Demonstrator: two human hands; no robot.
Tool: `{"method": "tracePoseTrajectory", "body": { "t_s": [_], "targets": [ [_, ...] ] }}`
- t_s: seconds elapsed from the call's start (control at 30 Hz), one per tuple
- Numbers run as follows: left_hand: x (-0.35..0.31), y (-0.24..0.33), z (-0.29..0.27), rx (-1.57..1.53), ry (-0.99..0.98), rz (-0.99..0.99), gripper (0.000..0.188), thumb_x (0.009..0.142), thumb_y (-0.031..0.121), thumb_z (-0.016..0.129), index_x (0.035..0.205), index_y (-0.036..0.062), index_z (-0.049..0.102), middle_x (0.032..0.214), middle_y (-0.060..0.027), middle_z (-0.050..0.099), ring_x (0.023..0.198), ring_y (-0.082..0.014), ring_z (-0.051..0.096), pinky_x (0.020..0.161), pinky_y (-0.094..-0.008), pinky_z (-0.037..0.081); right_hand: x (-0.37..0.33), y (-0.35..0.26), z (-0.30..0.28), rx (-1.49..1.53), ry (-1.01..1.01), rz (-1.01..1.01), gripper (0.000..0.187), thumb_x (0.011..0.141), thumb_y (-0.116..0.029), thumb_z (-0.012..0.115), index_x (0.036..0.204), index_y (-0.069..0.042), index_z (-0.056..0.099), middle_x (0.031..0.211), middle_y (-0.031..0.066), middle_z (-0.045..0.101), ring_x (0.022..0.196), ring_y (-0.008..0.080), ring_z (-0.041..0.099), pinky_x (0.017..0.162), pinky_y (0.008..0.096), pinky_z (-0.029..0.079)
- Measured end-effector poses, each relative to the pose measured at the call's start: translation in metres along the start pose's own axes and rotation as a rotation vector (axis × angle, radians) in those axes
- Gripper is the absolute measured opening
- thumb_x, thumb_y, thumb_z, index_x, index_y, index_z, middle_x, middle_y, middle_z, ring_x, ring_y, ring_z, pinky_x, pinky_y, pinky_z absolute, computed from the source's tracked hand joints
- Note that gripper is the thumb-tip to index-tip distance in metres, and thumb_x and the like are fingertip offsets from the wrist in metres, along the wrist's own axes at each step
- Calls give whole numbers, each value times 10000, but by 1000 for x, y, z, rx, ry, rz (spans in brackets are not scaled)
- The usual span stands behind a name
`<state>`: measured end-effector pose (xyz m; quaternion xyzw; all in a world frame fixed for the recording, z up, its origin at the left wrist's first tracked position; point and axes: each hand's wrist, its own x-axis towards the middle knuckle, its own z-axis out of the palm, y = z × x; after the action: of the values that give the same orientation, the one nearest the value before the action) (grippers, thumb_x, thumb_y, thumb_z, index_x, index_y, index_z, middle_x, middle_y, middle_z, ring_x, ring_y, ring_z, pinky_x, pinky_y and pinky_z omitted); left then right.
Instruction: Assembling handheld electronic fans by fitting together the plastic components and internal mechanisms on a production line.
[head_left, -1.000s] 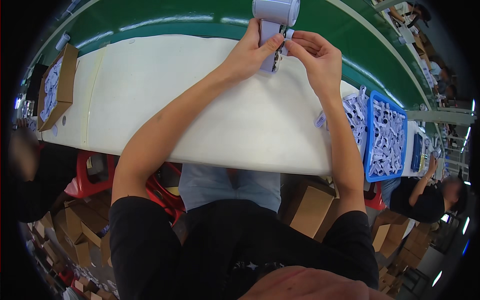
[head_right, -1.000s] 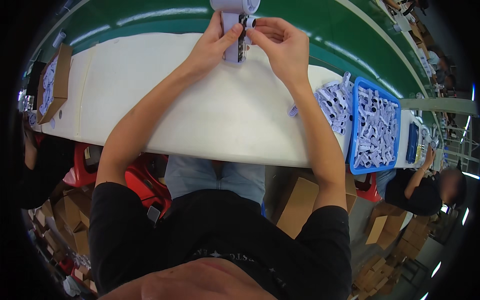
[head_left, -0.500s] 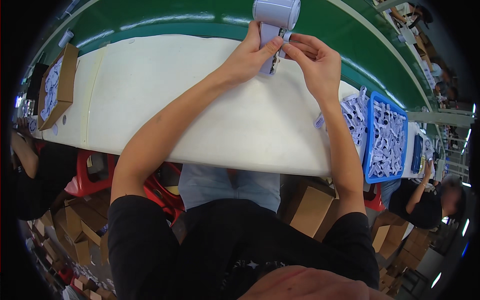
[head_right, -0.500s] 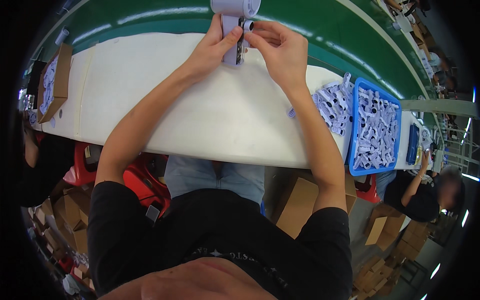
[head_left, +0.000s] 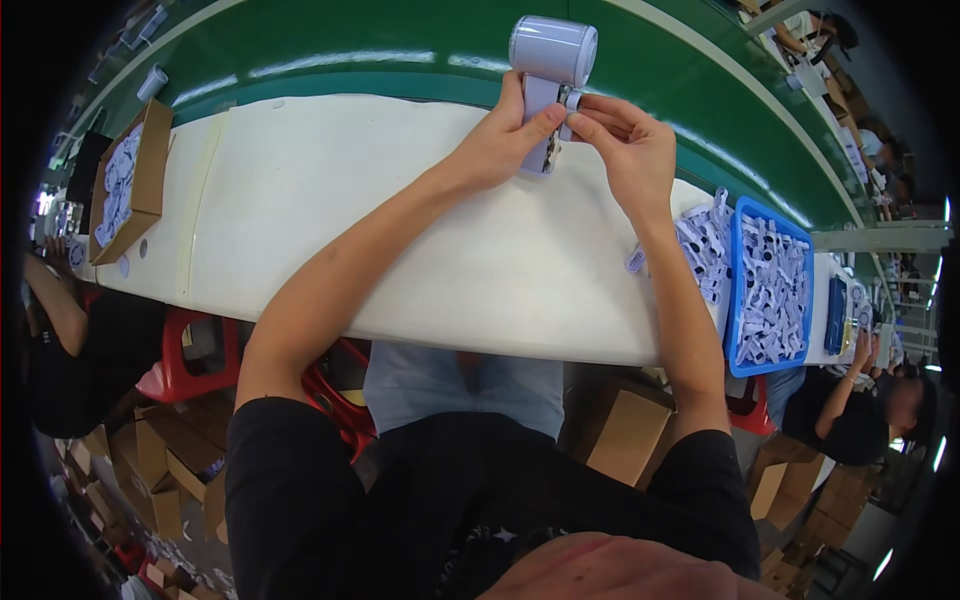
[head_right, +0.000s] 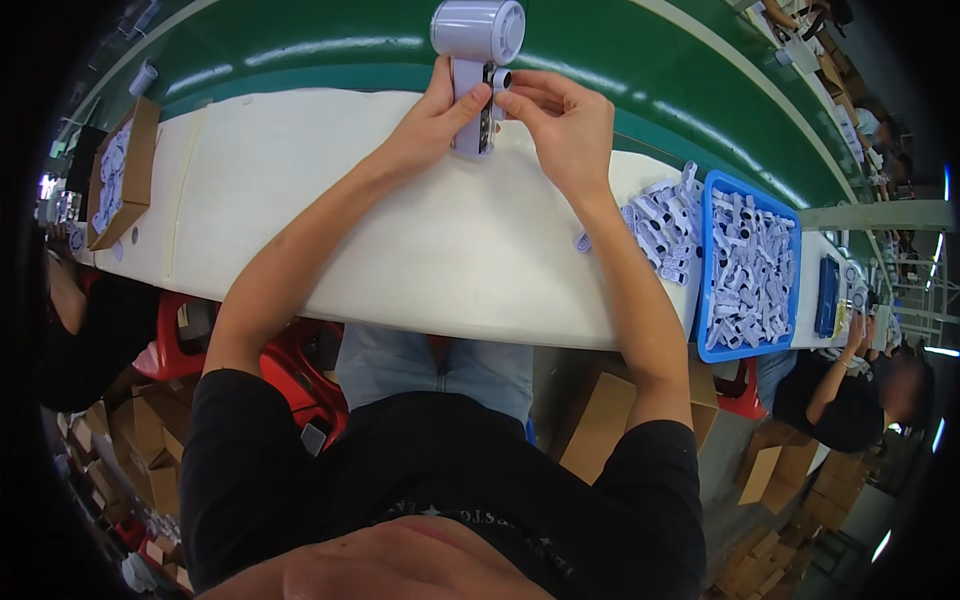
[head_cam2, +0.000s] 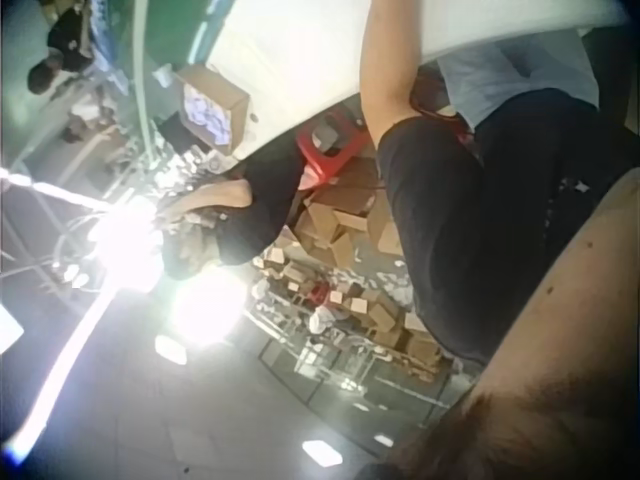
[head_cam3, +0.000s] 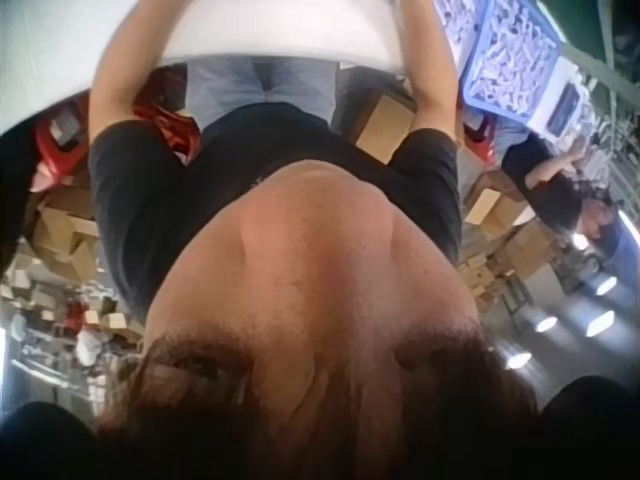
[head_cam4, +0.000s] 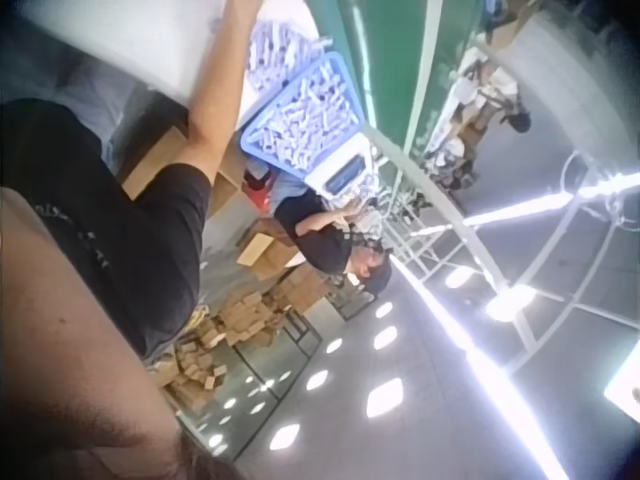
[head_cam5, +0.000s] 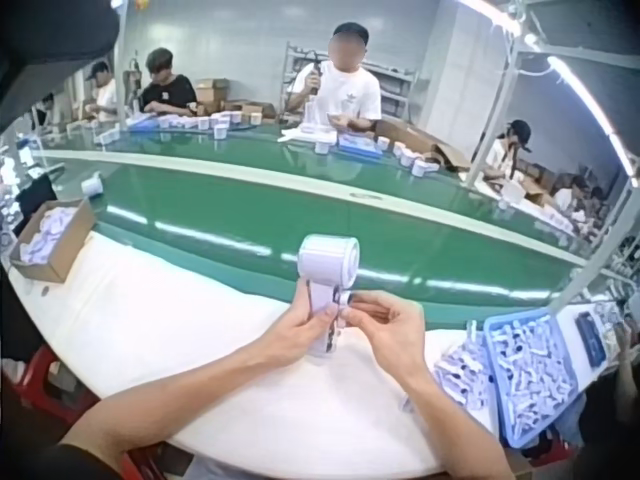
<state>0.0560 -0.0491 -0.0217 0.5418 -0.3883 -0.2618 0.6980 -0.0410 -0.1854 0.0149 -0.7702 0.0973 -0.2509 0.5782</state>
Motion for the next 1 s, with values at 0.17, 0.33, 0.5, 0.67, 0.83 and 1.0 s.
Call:
{"method": "tracePoseTrajectory", "body": {
  "t_s": [0.17, 0.33, 0.5, 0.67, 0.83, 1.0],
  "targets": [
    [3, 3, -4, 34, -54, -17, 659, 981, 369, 502, 1398, 22, 128, 1264, -116, 448, 1134, -168, 484, 955, -298, 412, 3, 10, 0, 39, 41, -51, 265, 782, -56, 732, 1004, 76, 674, 863, 143, 714, 764, 159, 694, 702, 255, 547],
    [5, 8, -1, 3, -49, -20, 756, 904, 313, 642, 1389, 28, 136, 1226, -127, 466, 1090, -181, 517, 910, -308, 452, 1, 3, -5, 5, 3, -85, 247, 767, -54, 736, 973, 70, 678, 840, 137, 713, 755, 163, 693, 696, 255, 546],
    [5, 20, 1, 314, -74, -100, 886, 722, 211, 781, 1354, 34, 186, 1147, -135, 496, 1022, -200, 557, 846, -332, 496, 7, 7, -17, 117, -130, -13, 229, 757, -54, 735, 942, 68, 675, 819, 136, 709, 741, 169, 693, 685, 258, 546],
    [5, 13, -2, 237, -36, -162, 882, 654, 165, 796, 1319, 34, 231, 1109, -133, 512, 976, -208, 577, 812, -339, 509, 4, 7, -9, 97, -106, 35, 230, 758, -61, 735, 936, 65, 663, 814, 129, 704, 732, 166, 689, 683, 265, 552],
    [5, 11, -5, 279, -10, -168, 831, 644, 146, 759, 1299, 30, 261, 1075, -124, 531, 934, -203, 588, 789, -329, 506, 3, 3, -8, 85, -124, 54, 228, 777, -67, 730, 953, 58, 653, 836, 122, 699, 742, 161, 685, 697, 264, 560],
    [5, 13, -5, 342, 11, -149, 674, 673, 40, 686, 1248, 35, 335, 1035, -106, 565, 887, -177, 629, 734, -313, 544, 1, 1, -6, 130, -109, 55, 227, 778, -76, 733, 943, 59, 655, 837, 125, 699, 741, 164, 686, 695, 264, 560]
  ]
}}
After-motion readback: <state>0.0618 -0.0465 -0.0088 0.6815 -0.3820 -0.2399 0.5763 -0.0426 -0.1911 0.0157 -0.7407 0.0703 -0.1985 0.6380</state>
